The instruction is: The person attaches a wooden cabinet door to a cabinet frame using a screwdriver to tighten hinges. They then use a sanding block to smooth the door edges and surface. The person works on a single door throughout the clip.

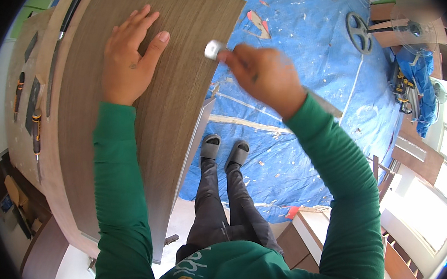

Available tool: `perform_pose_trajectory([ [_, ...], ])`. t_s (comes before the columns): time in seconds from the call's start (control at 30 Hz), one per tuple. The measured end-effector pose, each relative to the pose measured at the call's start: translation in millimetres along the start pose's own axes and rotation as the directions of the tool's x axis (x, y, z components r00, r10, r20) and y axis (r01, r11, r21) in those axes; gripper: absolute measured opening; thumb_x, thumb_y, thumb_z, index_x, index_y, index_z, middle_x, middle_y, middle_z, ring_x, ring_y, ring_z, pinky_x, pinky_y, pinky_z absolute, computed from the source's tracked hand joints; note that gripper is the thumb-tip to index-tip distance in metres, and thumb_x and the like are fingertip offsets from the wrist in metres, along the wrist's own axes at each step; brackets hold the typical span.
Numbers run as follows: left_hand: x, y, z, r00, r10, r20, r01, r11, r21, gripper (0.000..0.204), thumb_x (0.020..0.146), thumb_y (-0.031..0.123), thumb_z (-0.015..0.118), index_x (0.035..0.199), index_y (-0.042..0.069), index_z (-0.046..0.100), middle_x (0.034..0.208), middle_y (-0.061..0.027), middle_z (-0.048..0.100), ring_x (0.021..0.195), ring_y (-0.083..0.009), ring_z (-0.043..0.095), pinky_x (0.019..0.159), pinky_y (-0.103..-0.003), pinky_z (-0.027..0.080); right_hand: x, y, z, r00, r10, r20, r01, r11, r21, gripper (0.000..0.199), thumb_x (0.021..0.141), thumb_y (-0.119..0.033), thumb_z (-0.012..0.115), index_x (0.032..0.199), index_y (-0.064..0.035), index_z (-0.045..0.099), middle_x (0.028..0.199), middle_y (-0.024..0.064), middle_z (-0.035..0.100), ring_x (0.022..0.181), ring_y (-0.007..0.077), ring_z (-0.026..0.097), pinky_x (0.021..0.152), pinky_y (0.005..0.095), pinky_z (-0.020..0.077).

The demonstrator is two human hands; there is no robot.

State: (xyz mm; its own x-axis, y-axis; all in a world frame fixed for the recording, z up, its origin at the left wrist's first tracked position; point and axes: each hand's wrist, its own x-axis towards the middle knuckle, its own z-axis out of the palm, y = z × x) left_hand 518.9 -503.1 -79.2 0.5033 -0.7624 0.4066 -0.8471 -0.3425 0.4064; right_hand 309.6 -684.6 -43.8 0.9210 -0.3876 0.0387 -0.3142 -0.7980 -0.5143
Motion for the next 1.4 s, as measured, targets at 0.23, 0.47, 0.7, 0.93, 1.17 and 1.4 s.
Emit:
perform_pose_trajectory([
  [0.23,2,3,-6,1.000,0.018,-0.001,-0.018,1.000,-0.016,0.053,0.102,0.048,0.061,0.138,0.009,0.066,0.153,-0.0115,0.057,0.147,-0.0300,0.046,0.125,-0.052,0.025,62,27,-15,0.991,0.024,-0.128,-0.034,0.996,-0.077,0.047,0.103,-0.047,0.060,0.081,-0.0057,0.067,0.064,0.0185,0.058,0.061,0.0410,0.059,0.054,0.0483,0.0443],
  [0.47,-4,-1,-5,1.000,-0.009,0.020,0.010,1.000,-0.019,0.055,0.102,0.051,0.060,0.138,0.010,0.065,0.155,-0.0110,0.054,0.148,-0.0289,0.044,0.126,-0.051,0.024,4,-7,0,0.998,-0.067,-0.004,0.067,0.997,-0.034,0.043,0.102,-0.036,0.067,0.072,-0.0076,0.056,0.056,0.0170,0.050,0.049,0.0377,0.053,0.046,0.0456,0.0399],
  [0.7,-1,-1,2,1.000,-0.001,-0.003,0.001,1.000,-0.018,0.057,0.103,0.053,0.057,0.139,0.010,0.065,0.155,-0.0107,0.054,0.149,-0.0280,0.042,0.127,-0.050,0.023,82,63,-24,0.967,-0.013,-0.254,-0.048,0.972,-0.230,0.046,0.102,-0.044,0.064,0.079,-0.0049,0.065,0.060,0.0184,0.054,0.051,0.0375,0.047,0.050,0.0458,0.0412],
  [0.93,-5,-1,1,0.999,-0.022,-0.023,0.022,1.000,-0.007,0.056,0.101,0.052,0.060,0.136,0.009,0.066,0.152,-0.0097,0.057,0.147,-0.0267,0.045,0.126,-0.050,0.026,20,8,0,0.996,-0.073,-0.045,0.071,0.997,-0.039,0.041,0.102,-0.039,0.067,0.076,-0.0066,0.063,0.059,0.0174,0.054,0.051,0.0369,0.054,0.048,0.0448,0.0425],
  [1.17,-2,1,3,1.000,-0.002,-0.031,0.002,1.000,-0.006,0.056,0.101,0.052,0.060,0.136,0.009,0.066,0.152,-0.0099,0.057,0.147,-0.0268,0.046,0.126,-0.050,0.026,66,50,-16,0.983,-0.003,-0.184,-0.025,0.988,-0.149,0.046,0.103,-0.042,0.064,0.079,-0.0039,0.063,0.058,0.0164,0.050,0.050,0.0334,0.046,0.049,0.0428,0.0387],
  [1.4,-2,2,1,0.999,-0.019,-0.026,0.019,1.000,-0.005,0.055,0.101,0.051,0.061,0.136,0.009,0.066,0.152,-0.0098,0.057,0.147,-0.0265,0.046,0.126,-0.050,0.026,45,49,-20,0.973,0.150,-0.175,-0.154,0.988,-0.008,0.048,0.104,-0.038,0.065,0.075,-0.0012,0.055,0.061,0.0076,0.042,0.058,0.0170,0.036,0.051,0.0357,0.0347],
])
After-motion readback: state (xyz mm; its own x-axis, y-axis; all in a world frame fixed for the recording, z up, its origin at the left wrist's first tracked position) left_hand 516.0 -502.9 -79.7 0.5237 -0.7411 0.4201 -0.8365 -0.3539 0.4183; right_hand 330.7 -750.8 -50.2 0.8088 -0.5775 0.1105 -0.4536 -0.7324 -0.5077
